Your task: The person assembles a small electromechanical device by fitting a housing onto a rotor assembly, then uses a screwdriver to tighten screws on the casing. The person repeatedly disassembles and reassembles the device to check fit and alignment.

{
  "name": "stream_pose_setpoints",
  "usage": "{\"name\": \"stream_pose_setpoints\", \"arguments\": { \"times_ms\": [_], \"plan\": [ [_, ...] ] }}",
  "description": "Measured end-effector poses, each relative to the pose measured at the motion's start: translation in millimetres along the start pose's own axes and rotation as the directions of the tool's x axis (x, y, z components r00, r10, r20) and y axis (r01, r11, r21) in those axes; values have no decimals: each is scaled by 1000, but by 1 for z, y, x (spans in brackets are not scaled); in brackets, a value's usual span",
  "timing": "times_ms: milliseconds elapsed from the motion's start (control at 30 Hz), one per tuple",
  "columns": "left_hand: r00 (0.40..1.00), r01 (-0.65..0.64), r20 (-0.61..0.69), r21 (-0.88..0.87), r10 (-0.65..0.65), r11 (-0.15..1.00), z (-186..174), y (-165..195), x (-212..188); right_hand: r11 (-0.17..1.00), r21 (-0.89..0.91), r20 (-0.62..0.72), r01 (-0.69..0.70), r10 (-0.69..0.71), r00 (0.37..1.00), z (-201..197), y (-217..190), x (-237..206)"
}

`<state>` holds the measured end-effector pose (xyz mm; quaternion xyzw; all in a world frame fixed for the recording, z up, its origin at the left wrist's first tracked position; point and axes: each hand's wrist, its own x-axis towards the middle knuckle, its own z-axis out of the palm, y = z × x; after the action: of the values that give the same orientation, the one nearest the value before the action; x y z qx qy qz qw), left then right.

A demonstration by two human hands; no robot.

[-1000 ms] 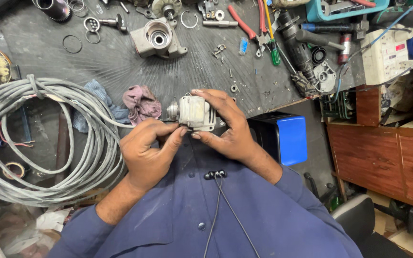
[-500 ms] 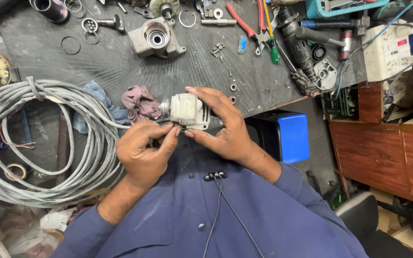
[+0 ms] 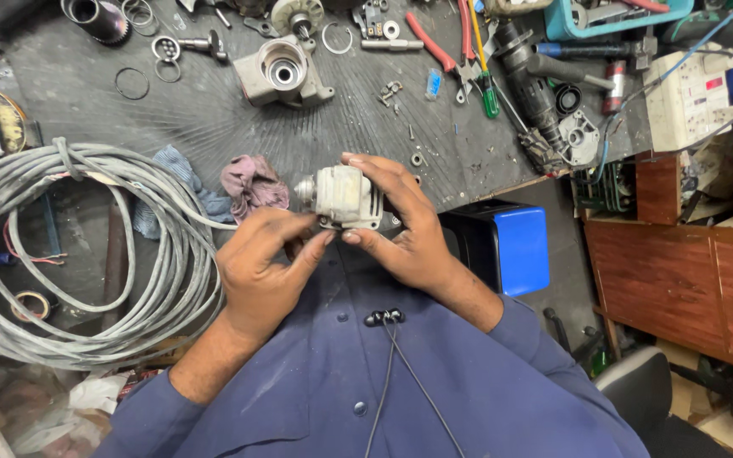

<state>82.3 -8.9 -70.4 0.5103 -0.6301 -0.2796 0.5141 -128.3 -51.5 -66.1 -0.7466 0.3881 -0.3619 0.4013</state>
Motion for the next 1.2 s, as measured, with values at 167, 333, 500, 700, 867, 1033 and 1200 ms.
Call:
{"name": "stream_pose_setpoints", "arguments": {
  "times_ms": [167, 333, 500, 700, 867, 1033, 1200],
  "plan": [
    [999, -20, 42, -87, 24, 996, 1, -5, 1, 999, 16, 5, 35, -35, 999, -6, 2, 1],
    [997, -29, 70, -185, 42, 982, 4, -20, -3, 999, 31, 1, 26, -26, 1000, -4, 1, 1],
    [996, 66, 79, -342, -41, 937, 9, -32, -8, 997, -27, -43, 72, -73, 996, 2, -1, 1],
    [988, -91, 95, -267, 120, 959, 13, -39, -2, 993, 112, -55, 37, -31, 998, 9, 9, 4],
    [985, -131, 52, -408, 166, 904, 12, -32, 1, 948, 318, -183, -4, 65, 981, 23, 13, -2],
    [994, 86, 72, -14, -85, 996, -7, -55, 26, 768, 635, -248, 85, 99, 964, 31, 18, 2],
    [988, -93, 152, 549, 10, 831, -14, -106, 42, 486, 862, -270, 144, 200, 942, 33, 28, 5]
  ]
}}
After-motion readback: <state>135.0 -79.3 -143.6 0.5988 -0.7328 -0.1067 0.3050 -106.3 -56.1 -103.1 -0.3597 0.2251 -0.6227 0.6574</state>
